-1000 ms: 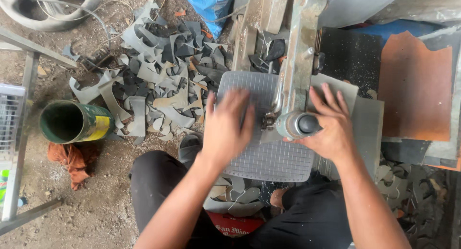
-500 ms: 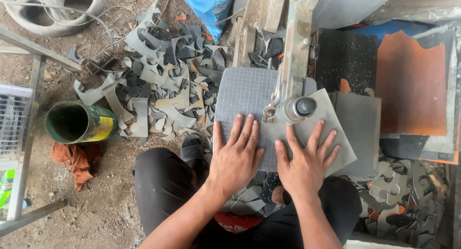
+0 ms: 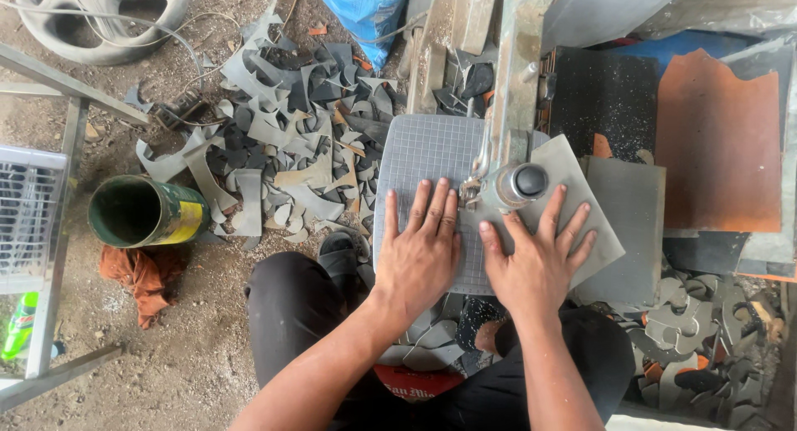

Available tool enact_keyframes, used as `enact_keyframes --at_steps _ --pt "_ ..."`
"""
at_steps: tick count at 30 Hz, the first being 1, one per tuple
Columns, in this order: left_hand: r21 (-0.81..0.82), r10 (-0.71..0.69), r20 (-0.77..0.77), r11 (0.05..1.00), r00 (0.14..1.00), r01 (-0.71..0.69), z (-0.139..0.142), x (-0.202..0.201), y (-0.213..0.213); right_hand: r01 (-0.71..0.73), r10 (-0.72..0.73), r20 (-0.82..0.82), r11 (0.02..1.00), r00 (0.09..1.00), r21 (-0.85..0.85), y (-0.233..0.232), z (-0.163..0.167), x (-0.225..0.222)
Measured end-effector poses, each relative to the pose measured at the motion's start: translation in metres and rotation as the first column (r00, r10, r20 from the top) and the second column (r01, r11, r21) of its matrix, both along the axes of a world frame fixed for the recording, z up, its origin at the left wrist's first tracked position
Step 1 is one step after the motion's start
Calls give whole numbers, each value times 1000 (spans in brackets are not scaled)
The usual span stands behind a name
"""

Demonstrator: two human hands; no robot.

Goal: The person uses a vertical band saw to cut curved shapes from a large gray rubber sheet. They guide the sheet through the blade with both hands, following pre-drawn lines, and remove cut pieces as they separate.

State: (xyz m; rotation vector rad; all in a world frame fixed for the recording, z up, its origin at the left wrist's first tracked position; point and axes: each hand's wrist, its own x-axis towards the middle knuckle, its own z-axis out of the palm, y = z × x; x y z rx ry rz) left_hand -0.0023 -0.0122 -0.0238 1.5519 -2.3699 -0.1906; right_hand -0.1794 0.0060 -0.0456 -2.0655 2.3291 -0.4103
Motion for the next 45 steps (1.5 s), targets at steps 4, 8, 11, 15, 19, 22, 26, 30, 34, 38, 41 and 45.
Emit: enact_keyframes --at_steps 4,8,11,15,19,22,26,30,34,38,41,45 --pt "13 -14 -6 1000 1000 15 3 1 -6 -11 10 47 1000 999 17 -9 3 -4" --pt "11 -19 30 1000 999 19 5 2 -11 1 -3 39 998 999 62 -16 6 -3" --pt "18 -20 29 1000 999 19 6 0 -17 2 -4 43 998 999 55 -19 7 -3" --pt "20 -17 13 1000 1000 17 5 0 -21 -19 17 62 999 998 32 -23 5 -4" --pt "26 -19 6 999 1000 19 6 1 -26 -36 35 66 999 997 14 -29 0 -8" --pt "26 -11 9 1000 1000 11 9 0 -38 -63 63 37 998 997 14 -46 1 -13" --pt "3 26 87 1000 996 -27 12 1 -59 -232 238 87 970 967 -75 -88 13 -34" --pt "6 123 379 991 917 -135 17 -2 -65 -342 354 49 925 934 -164 -89 23 -39" --pt "51 118 421 987 900 -153 24 13 -42 -255 259 20 959 966 -126 -17 31 -25" --pt "84 -108 334 993 936 84 24 32 21 -185 210 153 969 966 -165 48 41 -8" --pt "89 -287 162 957 944 275 18 32 61 -208 297 371 942 880 -263 57 44 5" --pt "100 -410 -269 888 872 449 15 44 65 -443 474 448 878 758 -180 39 43 10"
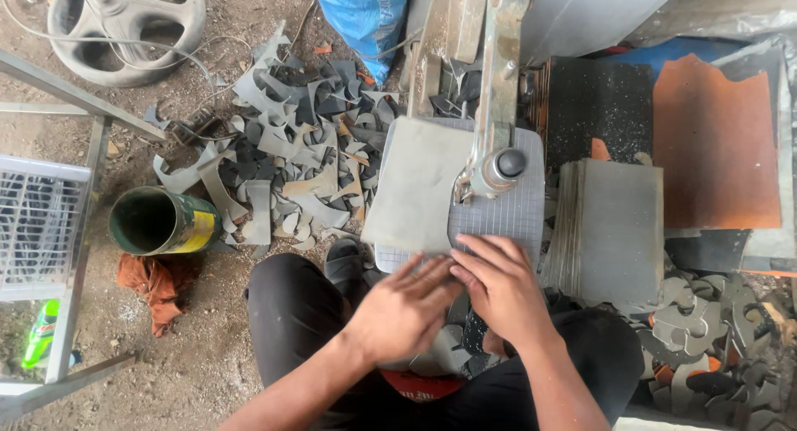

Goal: The person uses a vertical band saw to cut curved shapes from a large gray rubber sheet. They guide the sheet through the blade with both hands, following pre-drawn lines, and remove cut pieces as they separate.

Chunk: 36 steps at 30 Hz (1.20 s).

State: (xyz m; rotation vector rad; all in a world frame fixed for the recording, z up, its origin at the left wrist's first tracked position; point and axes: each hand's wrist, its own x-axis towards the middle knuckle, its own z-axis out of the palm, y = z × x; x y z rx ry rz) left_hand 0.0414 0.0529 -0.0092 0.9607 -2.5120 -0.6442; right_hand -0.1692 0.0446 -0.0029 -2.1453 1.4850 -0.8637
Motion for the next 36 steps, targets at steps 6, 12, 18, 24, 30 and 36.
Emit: enact_keyframes --at_steps 6,12,18,24,30,36 --pt "-205 229 181 960 956 -191 2 26 -53 -29 30 -37 999 999 26 -2 -2 -18" --pt "-220 232 135 955 963 -199 2 10 -70 58 -57 -32 998 998 28 -15 -9 -28" --pt "-193 233 118 959 965 -208 -3 0 -83 79 -76 -31 994 997 80 -31 -6 -35" --pt "-163 247 121 960 961 -226 -5 -6 -86 77 -73 -37 990 997 114 -39 -7 -38" --pt "-104 253 128 965 959 -241 -8 -12 -91 90 -83 -60 988 995 124 -47 -9 -43" --pt "-102 264 127 962 956 -253 -12 -15 -94 115 -107 -57 982 993 149 -55 -6 -42"
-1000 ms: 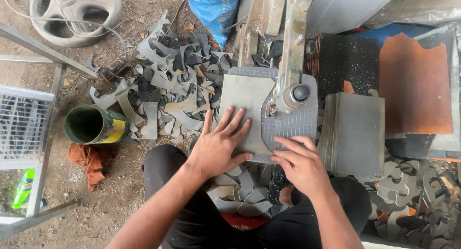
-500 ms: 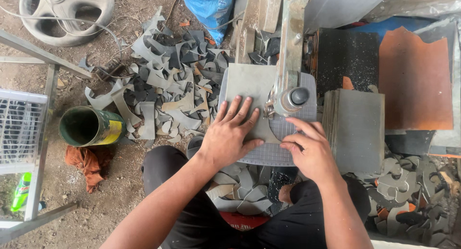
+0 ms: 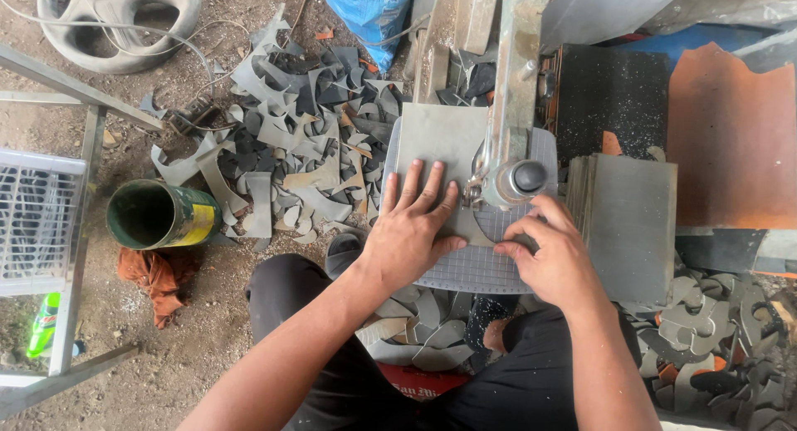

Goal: The person uses a vertical band saw to cut curved shapes from a large gray rubber sheet. They guide the sheet through the blade with both hands, following pre-drawn lines, and remove cut pieces as they separate.

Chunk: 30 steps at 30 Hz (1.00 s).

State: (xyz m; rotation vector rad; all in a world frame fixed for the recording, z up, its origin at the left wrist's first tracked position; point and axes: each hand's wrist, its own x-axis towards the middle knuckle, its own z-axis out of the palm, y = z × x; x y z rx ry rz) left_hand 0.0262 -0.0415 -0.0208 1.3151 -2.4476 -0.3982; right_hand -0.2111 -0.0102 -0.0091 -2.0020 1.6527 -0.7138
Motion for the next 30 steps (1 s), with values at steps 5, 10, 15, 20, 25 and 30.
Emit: enact_keyframes --at_steps 5,10,15,20,25,30 --pt "4 -1 -8 1000 1000 1 -2 -1 -5 9 -9 27 1000 1000 -6 -6 4 3" --pt "14 2 3 1000 1000 -2 -4 -1 -9 30 -32 41 998 999 59 -13 5 4" --pt "16 -9 24 1000 1000 8 -6 -2 -18 13 -16 105 999 994 32 -19 6 5" --pt "12 -10 11 1000 1000 10 -7 -2 -24 40 -44 110 999 993 36 -23 9 9" --pt "14 37 3 999 999 -37 -7 -5 -26 36 -41 98 998 994 53 -31 15 8" --pt "61 206 3 977 979 -206 -4 -19 -12 75 -87 80 986 993 146 -43 17 4"
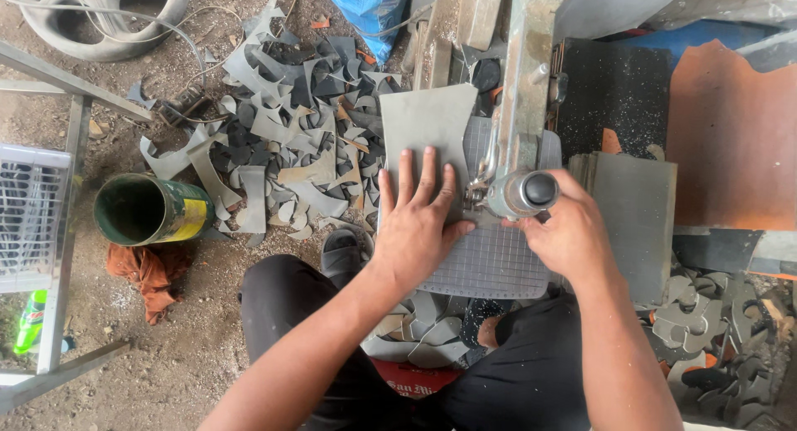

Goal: The person uses a vertical band saw to cut curved shapes from a large gray rubber sheet. They guide the sheet through the blade with both hands, following pre-drawn lines, and remove cut pieces as they separate.

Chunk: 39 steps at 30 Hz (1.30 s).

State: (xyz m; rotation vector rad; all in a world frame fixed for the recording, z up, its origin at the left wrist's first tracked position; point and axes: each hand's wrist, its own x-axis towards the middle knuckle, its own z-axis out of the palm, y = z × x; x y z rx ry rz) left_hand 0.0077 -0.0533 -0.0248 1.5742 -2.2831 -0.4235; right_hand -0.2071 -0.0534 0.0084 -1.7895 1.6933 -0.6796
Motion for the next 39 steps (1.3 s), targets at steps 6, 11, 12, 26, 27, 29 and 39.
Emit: enact_keyframes --at_steps 6,11,12,26,27,29,39 --pt "-18 98 -24 995 995 -99 -1 -9 8 -49 40 -193 998 980 -43 -17 -7 -12" --pt "-31 83 68 996 994 -81 8 -9 13 -65 48 -218 995 975 -75 -25 -8 -16" --pt "-45 66 91 997 994 -62 11 -5 13 -73 52 -231 994 972 -85 -28 -7 -17" --pt "-94 67 100 994 993 -57 19 10 24 -5 -44 -223 976 974 -217 -19 -3 3" --pt "-93 84 87 993 993 -76 17 8 22 -31 -16 -245 982 969 -188 -5 -5 8" --pt "-89 99 93 992 991 -91 15 6 20 -100 32 -308 973 951 -210 20 -13 20" --pt "-88 156 93 985 983 -148 9 0 11 -158 81 -394 973 915 -166 14 -29 11"
